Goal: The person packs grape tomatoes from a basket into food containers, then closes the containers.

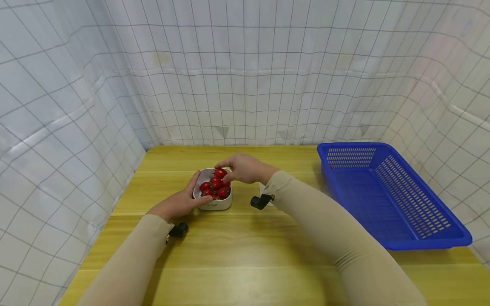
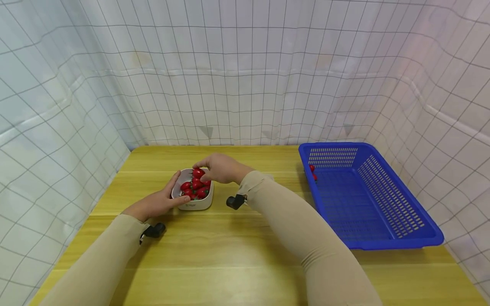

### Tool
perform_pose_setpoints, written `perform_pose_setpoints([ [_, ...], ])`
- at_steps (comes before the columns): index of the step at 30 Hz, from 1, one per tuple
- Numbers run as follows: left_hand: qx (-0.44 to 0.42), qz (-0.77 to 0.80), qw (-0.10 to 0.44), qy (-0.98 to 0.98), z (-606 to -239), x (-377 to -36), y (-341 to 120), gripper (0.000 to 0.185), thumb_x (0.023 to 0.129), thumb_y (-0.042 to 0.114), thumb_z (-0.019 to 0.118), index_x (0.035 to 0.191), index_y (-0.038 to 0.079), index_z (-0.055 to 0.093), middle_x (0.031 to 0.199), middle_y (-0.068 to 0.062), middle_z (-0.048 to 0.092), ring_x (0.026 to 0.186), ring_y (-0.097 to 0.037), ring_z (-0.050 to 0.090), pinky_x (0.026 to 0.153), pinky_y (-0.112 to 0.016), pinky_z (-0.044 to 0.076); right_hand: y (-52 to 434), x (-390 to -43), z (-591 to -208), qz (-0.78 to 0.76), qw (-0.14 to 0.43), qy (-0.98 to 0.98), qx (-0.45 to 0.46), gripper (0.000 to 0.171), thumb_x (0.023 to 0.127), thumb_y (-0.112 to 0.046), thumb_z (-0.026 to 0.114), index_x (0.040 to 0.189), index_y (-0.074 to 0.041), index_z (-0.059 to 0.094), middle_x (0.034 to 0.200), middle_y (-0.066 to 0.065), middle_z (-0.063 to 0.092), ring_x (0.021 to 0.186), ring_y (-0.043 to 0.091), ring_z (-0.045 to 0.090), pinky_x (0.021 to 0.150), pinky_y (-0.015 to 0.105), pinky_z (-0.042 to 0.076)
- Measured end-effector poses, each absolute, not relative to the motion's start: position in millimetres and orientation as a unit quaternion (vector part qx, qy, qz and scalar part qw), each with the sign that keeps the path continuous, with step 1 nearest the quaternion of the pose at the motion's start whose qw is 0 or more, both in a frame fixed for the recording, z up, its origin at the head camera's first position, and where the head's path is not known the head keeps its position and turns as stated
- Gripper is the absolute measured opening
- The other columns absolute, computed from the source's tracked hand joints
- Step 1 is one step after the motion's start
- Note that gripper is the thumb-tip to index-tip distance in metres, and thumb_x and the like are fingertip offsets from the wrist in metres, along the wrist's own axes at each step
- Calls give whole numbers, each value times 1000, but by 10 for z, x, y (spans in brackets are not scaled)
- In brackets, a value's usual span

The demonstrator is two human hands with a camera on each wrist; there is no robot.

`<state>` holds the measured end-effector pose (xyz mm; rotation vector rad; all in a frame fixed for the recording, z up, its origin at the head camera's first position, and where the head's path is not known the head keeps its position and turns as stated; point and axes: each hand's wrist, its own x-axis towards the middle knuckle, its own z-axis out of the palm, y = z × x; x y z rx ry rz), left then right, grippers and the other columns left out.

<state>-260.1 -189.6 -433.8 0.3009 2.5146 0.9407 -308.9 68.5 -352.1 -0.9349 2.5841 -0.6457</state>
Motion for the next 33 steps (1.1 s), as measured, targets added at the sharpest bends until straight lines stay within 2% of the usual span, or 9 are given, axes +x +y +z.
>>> perform_pose_setpoints([
  [3, 108, 342, 220, 907, -4337, -2602, -1894, 117, 94, 75, 59, 167, 32, -22, 172, -29, 20, 148, -52, 42, 118, -68, 37, 684, -3089, -3522, -228, 161, 903, -326, 51, 102, -22, 72, 152, -21, 59, 53, -5, 53, 50, 11, 31, 58, 27, 37],
  [5, 107, 342, 220, 907, -4335, -2603, -1893, 117, 94, 75, 59, 167, 32, -22, 172, -29, 20, 148, -52, 42, 118, -68, 37, 684, -3089, -3522, -229, 161, 902, -328, 52, 102, -22, 72, 152, -20, 59, 52, -5, 52, 50, 10, 31, 59, 27, 37],
  [7, 106, 340, 220, 908, -4333, -2604, -1893, 117, 94, 76, 59, 167, 32, -22, 172, -29, 21, 148, -52, 43, 118, -67, 37, 683, -3090, -3522, -229, 161, 901, -330, 52, 102, -22, 72, 152, -19, 59, 54, -3, 55, 51, 11, 31, 59, 27, 37],
  [11, 105, 331, 220, 912, -4333, -2608, -1895, 117, 93, 77, 58, 166, 33, -22, 170, -30, 24, 145, -51, 46, 116, -67, 39, 679, -3097, -3531, -228, 160, 901, -333, 52, 102, -22, 72, 152, -18, 59, 69, 0, 72, 52, 10, 34, 61, 27, 39],
  [15, 104, 329, 221, 912, -4339, -2614, -1898, 117, 93, 77, 58, 166, 34, -22, 170, -30, 25, 144, -51, 48, 115, -68, 40, 675, -3103, -3536, -227, 161, 902, -329, 52, 102, -24, 73, 152, -19, 59, 74, 0, 76, 52, 11, 35, 60, 26, 40],
  [23, 104, 324, 219, 915, -4336, -2616, -1899, 118, 92, 78, 58, 167, 33, -21, 169, -31, 27, 142, -51, 51, 115, -67, 40, 664, -3094, -3537, -235, 168, 900, -325, 52, 102, -22, 73, 152, -19, 59, 56, -5, 57, 51, 11, 33, 56, 25, 37],
  [33, 104, 331, 218, 912, -4342, -2615, -1900, 118, 93, 77, 59, 167, 31, -21, 169, -31, 26, 144, -52, 48, 116, -67, 40, 643, -3069, -3533, -240, 166, 897, -333, 53, 100, -19, 74, 151, -18, 60, 53, -8, 44, 50, 9, 31, 51, 22, 34],
])
